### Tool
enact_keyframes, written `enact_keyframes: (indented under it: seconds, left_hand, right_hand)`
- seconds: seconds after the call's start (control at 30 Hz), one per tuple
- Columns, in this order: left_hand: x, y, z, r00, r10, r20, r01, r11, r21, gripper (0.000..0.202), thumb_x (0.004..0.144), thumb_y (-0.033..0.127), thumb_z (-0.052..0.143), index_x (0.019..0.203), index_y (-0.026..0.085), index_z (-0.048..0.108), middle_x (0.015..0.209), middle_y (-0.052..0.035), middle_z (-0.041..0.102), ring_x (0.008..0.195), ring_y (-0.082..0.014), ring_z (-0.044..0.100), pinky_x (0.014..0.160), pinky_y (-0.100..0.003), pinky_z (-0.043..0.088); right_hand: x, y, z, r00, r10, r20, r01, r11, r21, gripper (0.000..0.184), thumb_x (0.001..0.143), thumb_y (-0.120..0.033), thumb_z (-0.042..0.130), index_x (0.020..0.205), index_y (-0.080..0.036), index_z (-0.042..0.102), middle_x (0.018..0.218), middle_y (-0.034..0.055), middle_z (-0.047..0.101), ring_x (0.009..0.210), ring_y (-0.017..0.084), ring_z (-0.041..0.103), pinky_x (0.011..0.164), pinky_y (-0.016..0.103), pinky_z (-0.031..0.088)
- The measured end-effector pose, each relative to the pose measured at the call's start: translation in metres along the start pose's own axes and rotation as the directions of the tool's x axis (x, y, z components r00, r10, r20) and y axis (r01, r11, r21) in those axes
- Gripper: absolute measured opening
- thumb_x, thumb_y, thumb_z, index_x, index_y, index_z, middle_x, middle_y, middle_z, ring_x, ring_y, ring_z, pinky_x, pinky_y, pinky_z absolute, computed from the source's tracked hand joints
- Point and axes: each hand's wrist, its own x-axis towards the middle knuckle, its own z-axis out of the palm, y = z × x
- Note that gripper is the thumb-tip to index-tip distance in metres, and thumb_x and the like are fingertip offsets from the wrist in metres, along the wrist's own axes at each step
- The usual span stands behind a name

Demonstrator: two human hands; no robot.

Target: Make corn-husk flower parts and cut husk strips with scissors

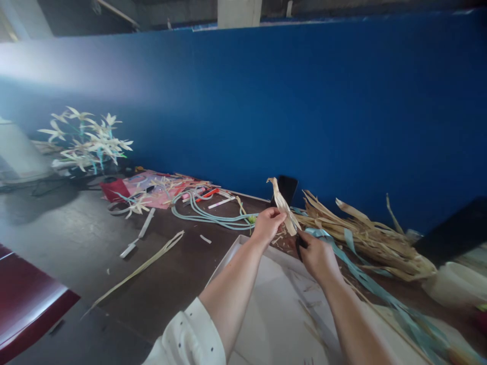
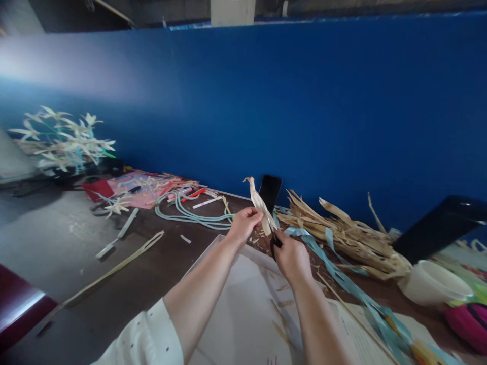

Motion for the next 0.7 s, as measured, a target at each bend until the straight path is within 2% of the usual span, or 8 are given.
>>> enact_keyframes:
  seconds: [0.17,0.33,0.47,0.7]
  left_hand:
    - [-0.0024,0.0021,0.0013,0.999,-0.032,0.011,0.032,0.999,0.006,0.016,0.071,0.028,0.064,0.071,0.013,0.058,0.053,0.0044,0.049,0.045,-0.0050,0.043,0.047,-0.018,0.034]
    - [-0.0027,0.0022,0.0025,1.000,-0.030,0.005,0.030,0.999,0.019,0.016,0.072,0.028,0.063,0.070,0.013,0.057,0.053,0.0038,0.050,0.045,-0.0053,0.043,0.046,-0.018,0.035]
    - [-0.0020,0.0011,0.0031,0.999,-0.038,-0.002,0.038,0.999,0.000,0.017,0.071,0.029,0.065,0.070,0.014,0.057,0.053,0.0040,0.050,0.045,-0.0052,0.044,0.047,-0.018,0.036]
    - [-0.0018,0.0002,0.0029,0.999,-0.045,-0.016,0.045,0.999,0.006,0.017,0.070,0.030,0.066,0.072,0.014,0.060,0.054,0.0039,0.051,0.046,-0.0052,0.044,0.048,-0.018,0.036]
  right_hand:
    - [0.0007,-0.0009,0.0004,1.000,-0.011,0.006,0.011,0.998,0.066,0.033,0.078,-0.028,0.052,0.107,-0.025,0.068,0.081,0.0058,0.072,0.073,0.021,0.065,0.059,0.025,0.038]
    - [0.0022,-0.0043,-0.0006,1.000,0.004,0.029,-0.007,0.996,0.092,0.034,0.079,-0.029,0.049,0.107,-0.024,0.068,0.091,0.0074,0.073,0.082,0.024,0.066,0.065,0.026,0.041]
    - [0.0021,-0.0069,-0.0031,0.998,0.011,0.064,-0.017,0.995,0.096,0.033,0.078,-0.032,0.050,0.103,-0.024,0.069,0.085,0.0062,0.073,0.079,0.023,0.066,0.062,0.025,0.041]
    - [0.0022,-0.0065,-0.0038,0.998,-0.011,0.058,0.004,0.993,0.115,0.031,0.078,-0.033,0.049,0.101,-0.023,0.070,0.082,0.0064,0.072,0.077,0.023,0.066,0.062,0.026,0.042]
